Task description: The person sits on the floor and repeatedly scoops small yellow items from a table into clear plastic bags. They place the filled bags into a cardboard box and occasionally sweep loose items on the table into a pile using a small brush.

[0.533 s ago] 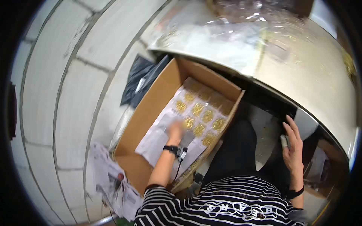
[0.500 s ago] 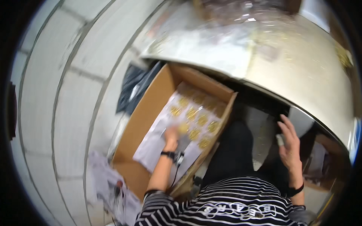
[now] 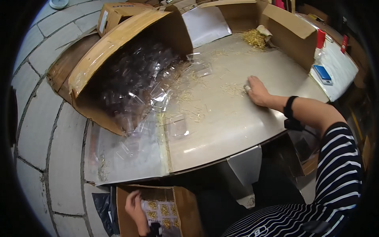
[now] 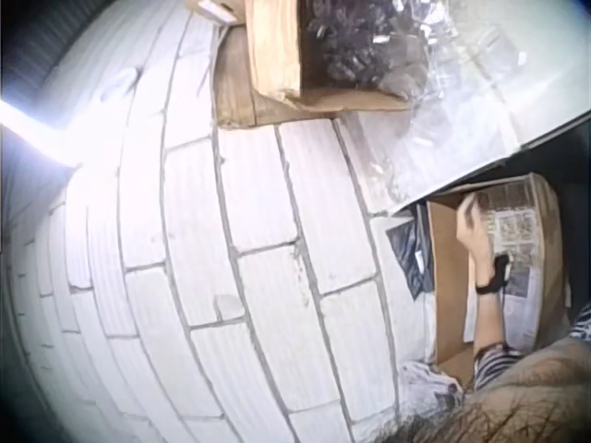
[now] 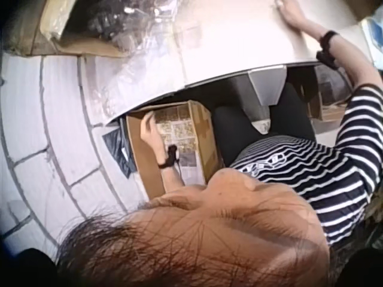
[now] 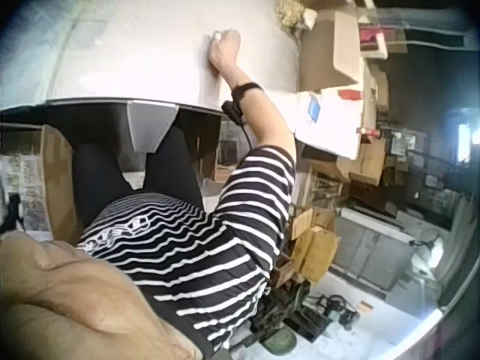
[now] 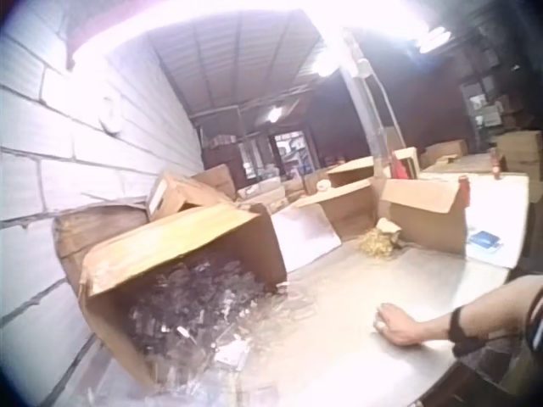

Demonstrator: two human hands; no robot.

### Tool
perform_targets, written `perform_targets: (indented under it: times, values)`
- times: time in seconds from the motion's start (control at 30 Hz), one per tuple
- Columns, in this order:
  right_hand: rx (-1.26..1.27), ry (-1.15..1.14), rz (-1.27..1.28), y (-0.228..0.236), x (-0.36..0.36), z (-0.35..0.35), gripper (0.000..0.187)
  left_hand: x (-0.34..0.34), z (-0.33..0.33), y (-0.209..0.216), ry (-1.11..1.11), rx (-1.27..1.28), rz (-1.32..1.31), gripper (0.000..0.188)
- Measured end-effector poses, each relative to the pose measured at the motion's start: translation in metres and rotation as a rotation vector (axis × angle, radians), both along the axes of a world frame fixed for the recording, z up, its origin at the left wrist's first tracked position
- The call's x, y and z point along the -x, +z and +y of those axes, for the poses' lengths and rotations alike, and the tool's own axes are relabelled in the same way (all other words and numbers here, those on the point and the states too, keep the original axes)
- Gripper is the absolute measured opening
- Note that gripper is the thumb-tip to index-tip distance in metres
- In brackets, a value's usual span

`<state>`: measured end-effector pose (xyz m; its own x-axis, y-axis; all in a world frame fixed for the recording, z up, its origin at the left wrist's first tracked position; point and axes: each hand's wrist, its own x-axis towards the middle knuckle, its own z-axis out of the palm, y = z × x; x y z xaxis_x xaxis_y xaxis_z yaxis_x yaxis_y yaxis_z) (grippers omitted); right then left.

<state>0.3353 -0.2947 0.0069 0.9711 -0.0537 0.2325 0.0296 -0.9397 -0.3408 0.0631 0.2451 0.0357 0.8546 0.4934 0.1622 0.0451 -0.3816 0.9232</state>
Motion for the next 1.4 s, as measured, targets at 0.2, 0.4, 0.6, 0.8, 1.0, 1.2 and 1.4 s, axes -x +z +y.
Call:
perform_targets:
  times: [0.2,0.4,0.6,0.8,1.0,1.2,1.4]
  values:
    - [-0.069,0.449,-0.005,0.005,-0.060,0.168,0.058,-0.140,-0.104,0.033,-0.436,-0.397,-0.063,0.020]
    - [0.092,0.520,0.076,0.007,-0.098,0.216,0.064,-0.214,-0.151,0.035,-0.356,-0.929,0.245,0.034]
    - [0.139,0.728,0.042,0.007,-0.065,0.197,0.056,-0.229,-0.131,0.016,-0.313,-1.080,0.304,0.026]
    - [-0.002,0.530,0.000,0.001,-0.072,0.204,0.053,-0.231,-0.134,0.010,-0.233,-1.166,0.191,0.015]
    - [0.130,0.727,0.156,0.017,-0.044,0.221,0.058,-0.222,-0.130,0.015,-0.282,-1.005,0.146,0.013]
    - [0.107,0.774,0.138,0.012,0.012,0.154,0.056,-0.215,-0.137,0.025,-0.265,-0.941,0.169,0.014]
    - [0.083,0.637,0.181,0.025,0.074,0.092,0.053,-0.203,-0.141,0.027,-0.219,-0.373,-0.086,0.014]
